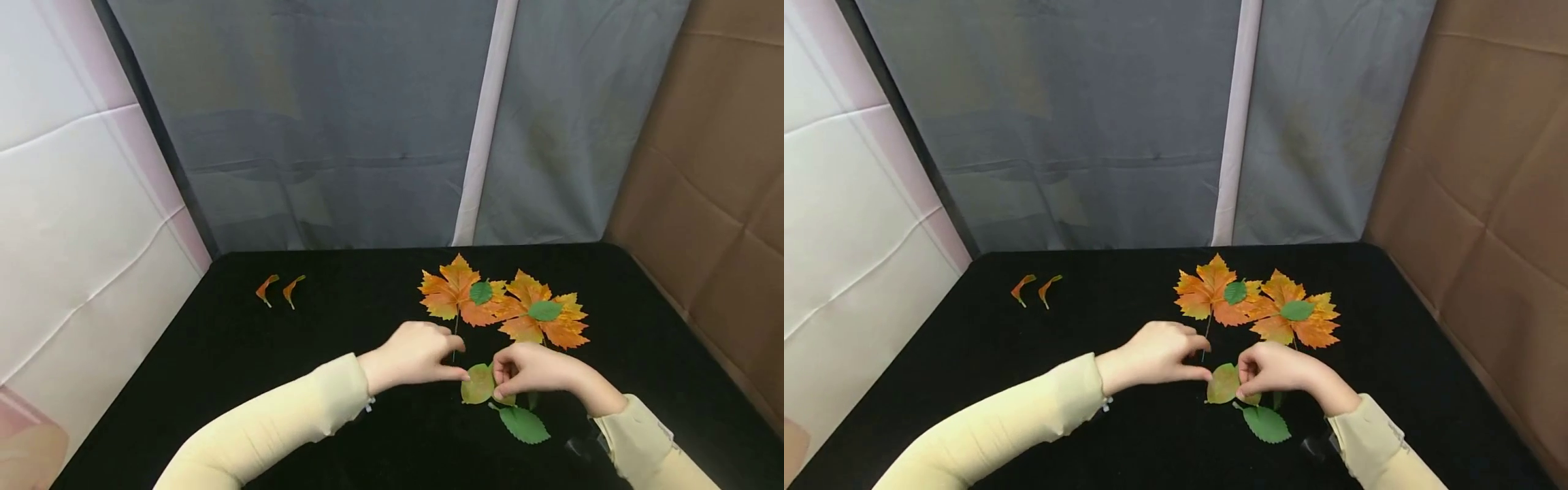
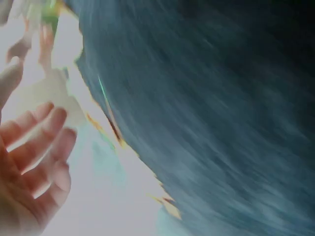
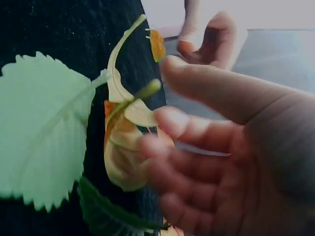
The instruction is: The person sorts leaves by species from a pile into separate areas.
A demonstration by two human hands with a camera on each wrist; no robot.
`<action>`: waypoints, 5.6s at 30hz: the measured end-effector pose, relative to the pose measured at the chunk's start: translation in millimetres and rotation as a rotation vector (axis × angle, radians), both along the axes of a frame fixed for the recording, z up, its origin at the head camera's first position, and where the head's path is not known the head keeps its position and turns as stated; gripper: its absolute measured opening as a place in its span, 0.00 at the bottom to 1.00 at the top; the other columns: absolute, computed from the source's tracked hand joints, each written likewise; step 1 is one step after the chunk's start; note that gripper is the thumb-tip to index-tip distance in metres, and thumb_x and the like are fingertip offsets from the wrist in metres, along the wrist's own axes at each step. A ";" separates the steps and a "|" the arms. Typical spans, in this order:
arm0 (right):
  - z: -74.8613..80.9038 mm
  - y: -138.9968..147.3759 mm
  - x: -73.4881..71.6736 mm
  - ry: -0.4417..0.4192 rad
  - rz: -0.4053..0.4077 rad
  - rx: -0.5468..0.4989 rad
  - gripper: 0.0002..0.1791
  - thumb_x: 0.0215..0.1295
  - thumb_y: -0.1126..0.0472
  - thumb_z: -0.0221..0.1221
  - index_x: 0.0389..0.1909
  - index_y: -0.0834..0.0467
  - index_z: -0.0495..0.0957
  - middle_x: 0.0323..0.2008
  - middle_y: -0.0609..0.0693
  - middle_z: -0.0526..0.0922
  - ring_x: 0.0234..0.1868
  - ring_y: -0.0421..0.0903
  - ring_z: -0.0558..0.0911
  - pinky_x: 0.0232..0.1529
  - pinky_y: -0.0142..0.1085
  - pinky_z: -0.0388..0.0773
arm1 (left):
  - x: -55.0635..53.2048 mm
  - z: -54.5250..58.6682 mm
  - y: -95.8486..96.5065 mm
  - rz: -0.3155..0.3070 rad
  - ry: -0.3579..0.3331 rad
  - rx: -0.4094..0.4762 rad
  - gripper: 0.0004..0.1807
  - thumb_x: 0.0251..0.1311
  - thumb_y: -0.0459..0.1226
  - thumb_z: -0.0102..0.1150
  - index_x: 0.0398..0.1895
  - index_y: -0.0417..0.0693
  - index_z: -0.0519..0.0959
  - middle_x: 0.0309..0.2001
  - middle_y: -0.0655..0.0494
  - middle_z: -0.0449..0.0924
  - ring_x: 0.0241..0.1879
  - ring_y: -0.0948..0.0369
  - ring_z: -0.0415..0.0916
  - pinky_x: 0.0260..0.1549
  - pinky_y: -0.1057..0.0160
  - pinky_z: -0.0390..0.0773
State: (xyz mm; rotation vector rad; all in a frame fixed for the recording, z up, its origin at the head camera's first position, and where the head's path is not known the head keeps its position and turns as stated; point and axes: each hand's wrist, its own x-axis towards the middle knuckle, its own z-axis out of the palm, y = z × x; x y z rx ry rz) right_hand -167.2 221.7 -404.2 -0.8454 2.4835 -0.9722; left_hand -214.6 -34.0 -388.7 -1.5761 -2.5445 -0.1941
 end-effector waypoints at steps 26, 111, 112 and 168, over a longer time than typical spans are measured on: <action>-18.9 -11.4 -2.0 0.127 -0.106 0.145 0.21 0.45 0.54 0.73 0.16 0.51 0.67 0.15 0.36 0.63 0.17 0.33 0.63 0.21 0.29 0.61 | 6.3 -14.4 37.8 -0.019 -0.249 -0.077 0.04 0.61 0.41 0.65 0.36 0.53 0.83 0.21 0.69 0.71 0.18 0.72 0.65 0.20 0.74 0.66; -45.4 -13.3 -14.2 -0.187 -0.257 -0.378 0.14 0.60 0.66 0.65 0.45 0.67 0.81 0.26 0.51 0.83 0.21 0.39 0.76 0.18 0.31 0.71 | -149.4 -15.9 -178.6 0.881 -0.525 0.385 0.16 0.59 0.31 0.55 0.49 0.37 0.82 0.35 0.47 0.83 0.23 0.61 0.74 0.26 0.62 0.73; -45.0 -13.3 -14.1 -0.185 -0.257 -0.377 0.14 0.60 0.66 0.64 0.46 0.68 0.81 0.26 0.51 0.83 0.21 0.39 0.76 0.18 0.31 0.71 | -149.0 -15.5 -178.6 0.883 -0.512 0.371 0.16 0.58 0.31 0.55 0.49 0.37 0.82 0.34 0.48 0.83 0.22 0.61 0.74 0.26 0.62 0.73; 3.9 -140.7 -121.7 -0.215 -0.342 -0.416 0.20 0.58 0.68 0.64 0.52 0.65 0.79 0.30 0.52 0.85 0.25 0.43 0.82 0.24 0.33 0.75 | -114.5 -16.2 -194.6 0.849 -1.027 0.443 0.30 0.73 0.40 0.49 0.76 0.55 0.56 0.16 0.54 0.73 0.12 0.65 0.71 0.13 0.68 0.68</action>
